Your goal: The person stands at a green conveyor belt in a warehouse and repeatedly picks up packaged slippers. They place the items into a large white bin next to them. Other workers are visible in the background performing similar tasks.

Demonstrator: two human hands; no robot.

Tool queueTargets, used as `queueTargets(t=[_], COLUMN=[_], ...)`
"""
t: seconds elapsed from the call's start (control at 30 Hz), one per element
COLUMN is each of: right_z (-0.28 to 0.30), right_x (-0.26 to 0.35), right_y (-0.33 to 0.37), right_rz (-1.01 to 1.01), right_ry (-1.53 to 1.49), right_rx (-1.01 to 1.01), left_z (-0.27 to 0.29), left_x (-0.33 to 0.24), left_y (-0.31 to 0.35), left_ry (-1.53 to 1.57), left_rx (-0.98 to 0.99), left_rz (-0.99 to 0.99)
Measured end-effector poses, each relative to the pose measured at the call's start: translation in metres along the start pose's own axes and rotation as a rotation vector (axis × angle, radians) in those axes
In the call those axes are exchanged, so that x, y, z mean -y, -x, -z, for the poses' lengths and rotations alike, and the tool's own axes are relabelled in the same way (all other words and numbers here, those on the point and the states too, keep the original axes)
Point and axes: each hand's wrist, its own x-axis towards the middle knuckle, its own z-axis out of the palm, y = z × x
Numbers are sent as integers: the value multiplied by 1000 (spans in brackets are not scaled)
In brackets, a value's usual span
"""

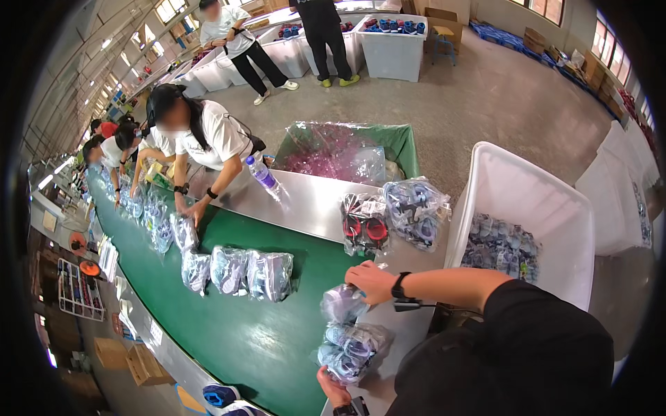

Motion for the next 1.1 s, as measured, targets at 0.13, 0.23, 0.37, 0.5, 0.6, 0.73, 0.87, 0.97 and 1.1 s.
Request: queueTargets(t=[0.13,0.23,0.37,0.5,0.6,0.73,0.87,0.97,1.1], right_z=[11,8,5,-22,-80,-81,-79,-27,-35], right_x=[10,1,-10,-15,-54,-65,-79,-50,-73], right_y=[83,127,153,156,168,163,166,171,194], right_rz=[264,422,274,-318,-516,-584,-804,-784,-820], right_ry=[275,292,43,-66,-246,-467,-886,-1225,-1306], right_rx=[-128,20,28,-261,-223,-214,-183,-23,-19], left_z=[-42,-65,-82,-78,-102,-107,-113,-110,-96], left_x=[2,3,-2,13,-2,7,8,10,29], left_y=[27,27,20,0,7,11,13,13,1], left_ry=[-381,-401,-369,-483,-465,-478,-356,-231,-117], left_rx=[-16,32,8,4,155,131,169,185,195], left_rz=[-79,-168,-179,-265,-122,-91,2,210,440])
